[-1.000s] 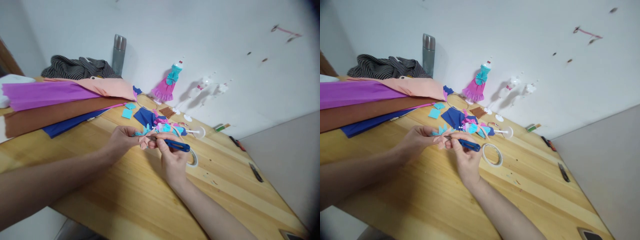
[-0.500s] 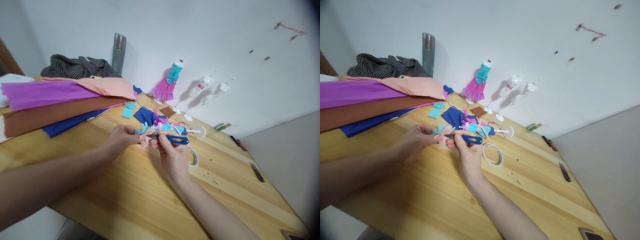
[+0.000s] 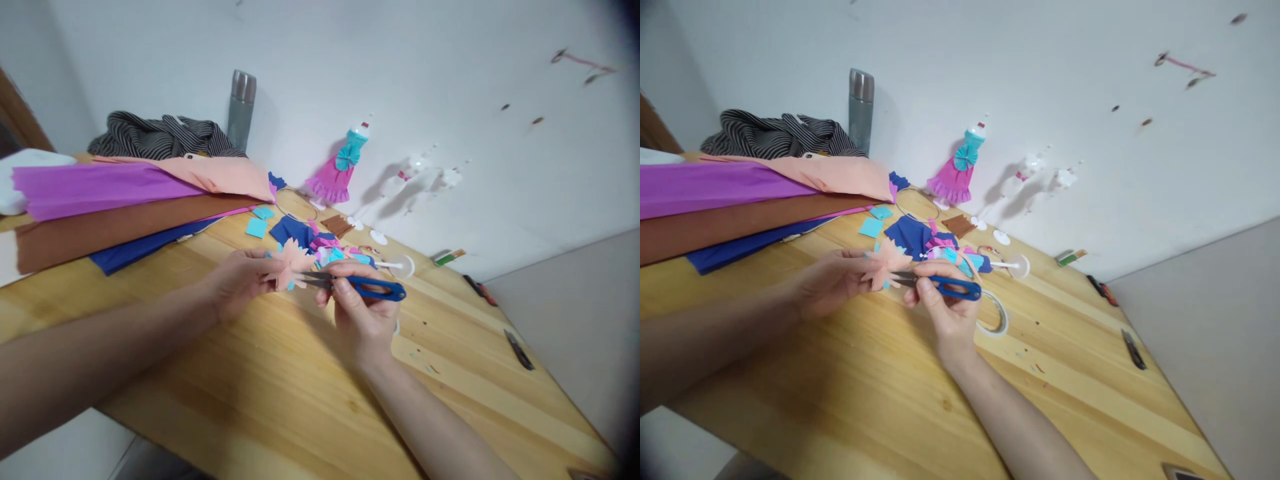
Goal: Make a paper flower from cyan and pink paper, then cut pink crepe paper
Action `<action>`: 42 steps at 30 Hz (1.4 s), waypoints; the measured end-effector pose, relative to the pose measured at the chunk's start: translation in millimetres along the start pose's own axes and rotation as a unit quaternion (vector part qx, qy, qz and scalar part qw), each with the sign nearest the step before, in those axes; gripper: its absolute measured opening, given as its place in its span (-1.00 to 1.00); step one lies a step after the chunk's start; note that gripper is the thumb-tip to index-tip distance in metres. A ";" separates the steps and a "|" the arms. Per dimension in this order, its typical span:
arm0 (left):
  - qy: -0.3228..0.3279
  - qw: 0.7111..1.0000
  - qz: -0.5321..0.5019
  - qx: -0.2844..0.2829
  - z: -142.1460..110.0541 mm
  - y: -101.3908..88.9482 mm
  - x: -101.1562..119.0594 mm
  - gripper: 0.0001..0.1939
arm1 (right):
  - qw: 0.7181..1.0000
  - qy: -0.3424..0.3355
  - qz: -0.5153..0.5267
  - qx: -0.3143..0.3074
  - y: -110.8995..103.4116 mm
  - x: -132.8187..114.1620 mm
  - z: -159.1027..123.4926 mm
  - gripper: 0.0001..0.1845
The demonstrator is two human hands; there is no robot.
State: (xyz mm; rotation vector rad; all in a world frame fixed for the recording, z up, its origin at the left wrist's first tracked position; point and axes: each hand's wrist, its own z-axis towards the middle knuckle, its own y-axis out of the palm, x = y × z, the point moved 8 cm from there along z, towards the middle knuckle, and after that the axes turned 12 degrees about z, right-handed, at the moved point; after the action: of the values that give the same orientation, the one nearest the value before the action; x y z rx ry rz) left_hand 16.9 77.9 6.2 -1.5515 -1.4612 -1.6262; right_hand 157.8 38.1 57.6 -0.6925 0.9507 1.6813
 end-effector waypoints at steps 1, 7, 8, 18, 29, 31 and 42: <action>-0.003 1.000 -0.003 0.004 -0.3 -0.1 -0.1 -0.77 | 1.000 -0.006 -0.013 -0.007 -0.8 -2.8 1.3 -0.92; 0.005 0.999 0.046 -0.017 0.3 1.9 -0.5 -0.71 | 0.985 0.019 -0.170 -0.030 -9.0 5.7 8.8 -0.72; 0.007 0.998 0.063 -0.019 0.7 1.3 -1.1 -0.70 | 0.982 0.045 -0.179 -0.028 -11.6 13.3 9.0 -0.75; 0.004 0.993 0.120 0.014 3.9 -9.8 -3.9 -0.70 | 0.861 0.027 -0.439 -0.257 18.7 46.2 -7.3 -0.89; 0.034 0.985 0.166 0.027 8.1 -17.1 3.5 -0.70 | 0.749 -0.022 -0.550 -0.369 37.9 47.9 -27.1 -0.74; 0.041 0.980 0.191 0.020 8.3 -16.1 3.8 -0.73 | 0.747 -0.036 -0.543 -0.381 40.5 48.3 -30.3 -0.74; 0.026 0.977 0.210 -0.016 8.6 -9.7 1.7 -0.66 | 0.750 -0.062 -0.533 -0.387 40.6 49.0 -35.2 -0.75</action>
State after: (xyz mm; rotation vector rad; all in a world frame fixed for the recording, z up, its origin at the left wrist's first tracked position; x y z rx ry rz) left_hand 11.7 89.3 2.5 -1.6829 -0.9958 -1.4306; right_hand 104.3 26.4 9.8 -1.3154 -0.3589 0.9452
